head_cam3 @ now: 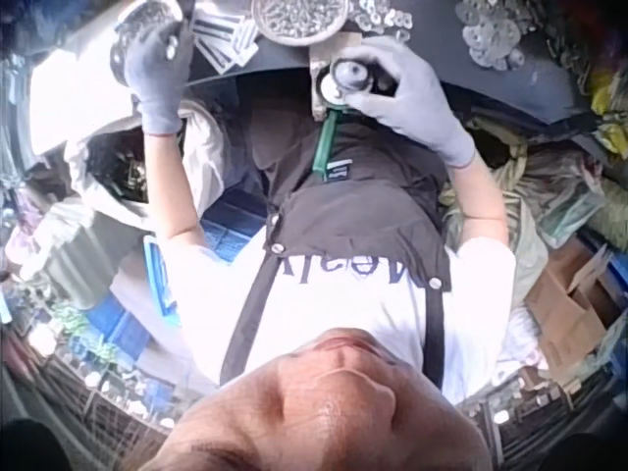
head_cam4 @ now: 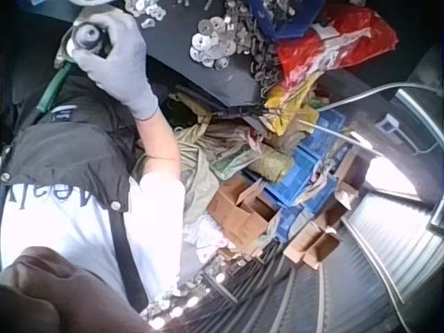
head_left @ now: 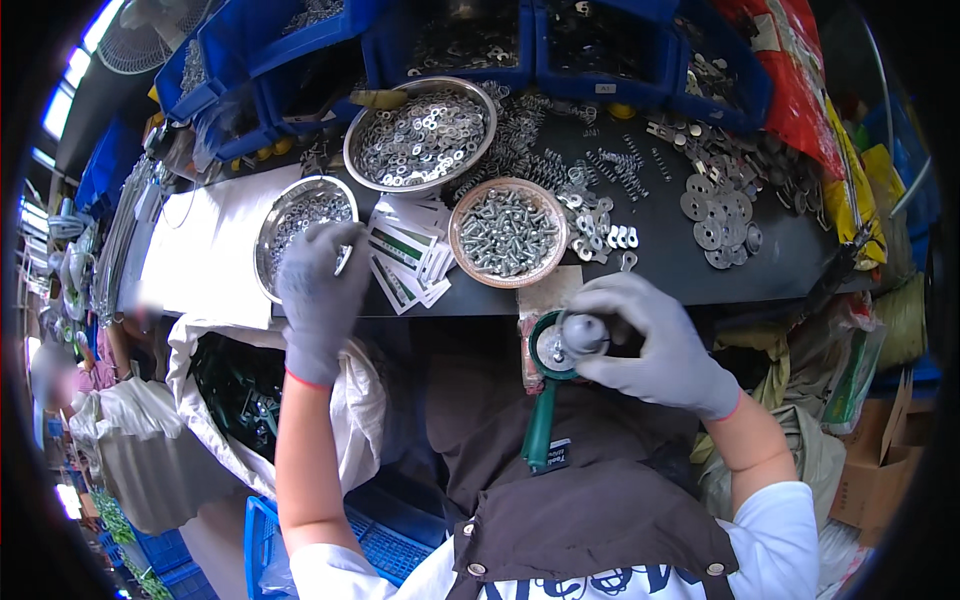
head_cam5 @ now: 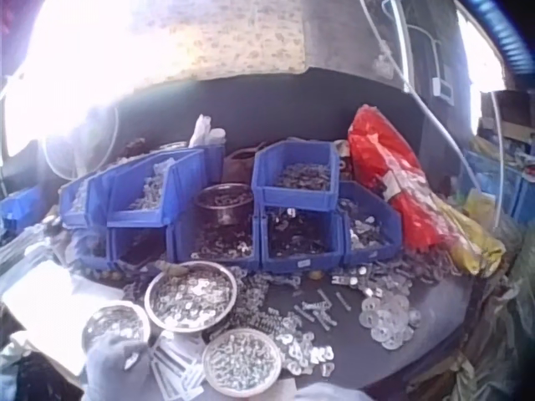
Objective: The person assembles caulking guns by fitting components together and fastening screws with a power screwdriver. They attach a clear plastic tube, stick a label on it, bag the assembly, and place it into a crate.
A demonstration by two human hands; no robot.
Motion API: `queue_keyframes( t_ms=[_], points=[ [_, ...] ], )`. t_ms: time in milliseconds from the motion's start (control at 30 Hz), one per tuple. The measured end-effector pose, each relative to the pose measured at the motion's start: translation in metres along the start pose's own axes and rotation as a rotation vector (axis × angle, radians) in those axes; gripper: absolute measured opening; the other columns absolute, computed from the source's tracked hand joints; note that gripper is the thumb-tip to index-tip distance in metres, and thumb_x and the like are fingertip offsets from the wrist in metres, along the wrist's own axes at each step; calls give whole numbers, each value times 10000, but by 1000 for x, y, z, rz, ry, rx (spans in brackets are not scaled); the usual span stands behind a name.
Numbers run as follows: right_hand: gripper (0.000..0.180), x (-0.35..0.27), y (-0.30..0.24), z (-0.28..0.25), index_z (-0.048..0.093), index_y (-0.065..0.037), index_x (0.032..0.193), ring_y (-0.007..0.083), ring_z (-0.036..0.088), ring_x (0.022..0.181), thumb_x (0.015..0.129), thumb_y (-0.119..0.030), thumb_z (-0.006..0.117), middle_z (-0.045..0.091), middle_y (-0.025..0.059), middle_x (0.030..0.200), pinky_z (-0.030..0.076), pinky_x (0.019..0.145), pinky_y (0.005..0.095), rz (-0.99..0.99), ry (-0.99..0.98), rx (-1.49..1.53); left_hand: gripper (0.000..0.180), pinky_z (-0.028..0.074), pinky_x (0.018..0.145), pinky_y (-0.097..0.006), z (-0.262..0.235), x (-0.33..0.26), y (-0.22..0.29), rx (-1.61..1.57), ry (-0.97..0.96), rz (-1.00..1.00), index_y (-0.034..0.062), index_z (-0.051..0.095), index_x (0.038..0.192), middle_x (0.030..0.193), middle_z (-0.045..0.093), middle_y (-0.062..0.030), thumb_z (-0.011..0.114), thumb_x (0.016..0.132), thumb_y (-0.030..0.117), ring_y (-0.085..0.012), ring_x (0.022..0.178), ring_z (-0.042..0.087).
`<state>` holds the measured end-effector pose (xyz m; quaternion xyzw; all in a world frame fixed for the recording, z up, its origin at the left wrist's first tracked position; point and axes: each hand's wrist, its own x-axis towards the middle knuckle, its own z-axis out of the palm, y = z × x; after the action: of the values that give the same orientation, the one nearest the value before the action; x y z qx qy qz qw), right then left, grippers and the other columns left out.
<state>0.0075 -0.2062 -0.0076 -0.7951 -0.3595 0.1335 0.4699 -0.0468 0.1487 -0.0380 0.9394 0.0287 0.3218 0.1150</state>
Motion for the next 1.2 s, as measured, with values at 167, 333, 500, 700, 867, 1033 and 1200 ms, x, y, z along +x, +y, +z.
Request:
queue_keyframes(
  t_ms=[167, 333, 500, 700, 867, 1033, 1200],
  points=[
    [436, 12, 7, 13, 679, -76, 1151, 320, 634, 1000, 752, -231, 764, 631, 117, 1100, 512, 868, 416, -193, -75, -203, 154, 538, 720, -404, -21, -22, 86, -332, -156, -16, 118, 736, 923, 896, 696, -76, 755, 773, 89, -289, 822, 667],
    [420, 5, 8, 20, 686, -99, 1119, 301, 623, 973, 740, -250, 785, 614, 106, 1101, 503, 841, 431, -200, -29, -329, 191, 511, 645, -369, -11, -19, 137, -378, -254, 245, 164, 709, 923, 875, 680, 6, 770, 742, 170, -229, 742, 643],
    [446, 2, 12, 15, 685, -114, 1142, 296, 608, 958, 731, -244, 800, 612, 106, 1102, 493, 836, 432, -179, -6, -311, 322, 489, 623, -338, -9, -21, 149, -40, -349, 573, 145, 698, 1020, 947, 617, 36, 730, 703, 194, -161, 772, 618],
    [450, 2, 21, 15, 691, -111, 1156, 305, 606, 996, 737, -237, 794, 619, 103, 1140, 494, 854, 430, -241, -64, -201, 379, 488, 653, -324, -11, -27, 153, 35, -417, 585, 138, 697, 1070, 1038, 616, 41, 745, 703, 221, -141, 834, 619],
    [152, 3, 12, -18, 666, -75, 790, 307, 635, 978, 699, -101, 785, 679, 93, 1065, 504, 874, 425, -377, 77, -70, 372, 508, 715, -355, -18, -33, 149, -145, -348, 428, 102, 680, 1113, 1057, 644, -16, 740, 749, 144, -204, 873, 637],
    [132, -8, 9, -34, 687, -73, 805, 294, 652, 990, 689, -40, 741, 695, 124, 1054, 515, 889, 403, -217, 280, 90, 364, 512, 907, -360, -2, -91, 134, -545, -197, -286, 6, 634, 1216, 1128, 653, -147, 657, 853, 8, -273, 997, 647],
    [479, -5, 17, 4, 663, -67, 1148, 364, 557, 1184, 736, -259, 815, 585, 160, 1282, 439, 1024, 448, -244, -7, -150, 330, 487, 978, -350, 130, -166, 116, -1380, -349, -1298, -8, 606, 1283, 1241, 639, -150, 556, 989, 133, -233, 1093, 622]
  ],
)
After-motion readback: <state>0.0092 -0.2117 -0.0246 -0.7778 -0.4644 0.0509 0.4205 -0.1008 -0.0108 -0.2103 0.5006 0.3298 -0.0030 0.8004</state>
